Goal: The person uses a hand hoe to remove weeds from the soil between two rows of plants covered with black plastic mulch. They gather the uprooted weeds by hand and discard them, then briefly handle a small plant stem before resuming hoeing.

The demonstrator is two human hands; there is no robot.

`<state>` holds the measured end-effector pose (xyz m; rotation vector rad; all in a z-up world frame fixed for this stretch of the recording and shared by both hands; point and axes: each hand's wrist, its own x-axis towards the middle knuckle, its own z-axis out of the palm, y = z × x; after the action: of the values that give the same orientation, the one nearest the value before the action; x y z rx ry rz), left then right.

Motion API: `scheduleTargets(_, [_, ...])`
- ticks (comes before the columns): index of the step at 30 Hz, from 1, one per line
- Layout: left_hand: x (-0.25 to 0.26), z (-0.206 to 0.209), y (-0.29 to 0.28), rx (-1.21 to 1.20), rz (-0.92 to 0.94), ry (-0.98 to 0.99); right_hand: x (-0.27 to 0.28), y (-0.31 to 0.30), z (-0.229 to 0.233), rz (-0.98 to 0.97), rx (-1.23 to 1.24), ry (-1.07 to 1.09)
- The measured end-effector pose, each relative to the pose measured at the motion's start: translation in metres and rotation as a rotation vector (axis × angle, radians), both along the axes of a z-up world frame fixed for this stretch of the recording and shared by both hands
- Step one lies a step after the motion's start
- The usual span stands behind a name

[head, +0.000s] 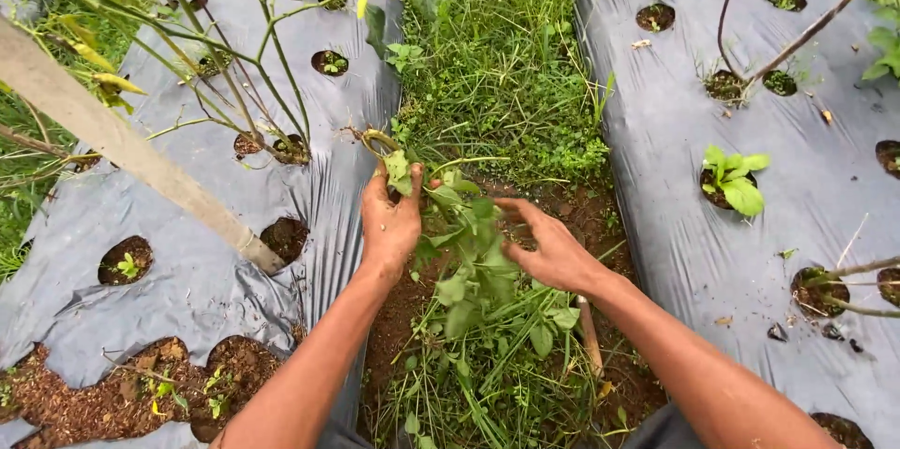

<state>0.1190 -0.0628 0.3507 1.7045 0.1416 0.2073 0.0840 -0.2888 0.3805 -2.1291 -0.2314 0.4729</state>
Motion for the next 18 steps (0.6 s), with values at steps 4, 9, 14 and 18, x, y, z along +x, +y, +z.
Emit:
scheduleTargets(4, [-0.023, 0.034, -0.027, -0.095, -0.132, -0.077, 0.0, 0.005, -0.003, 0.026, 0.169, -0.131])
scheduleTargets(9, [-0.027, 0.029, -0.038, -0.048, -0.175, -0.031, 0.005, -0.004, -0.039, 0.08, 0.195, -0.226])
scheduleTargets(14, [-0.027, 0.032, -0.033, -0.088, -0.14, -0.028, 0.011, -0.006, -0.055, 0.147, 0.174, -0.27])
scheduleTargets(18, [-0.025, 0.023, -0.027, -0.083, -0.109, -0.016, 0.007, -0.006, -0.045, 0.148, 0.198, -0.277])
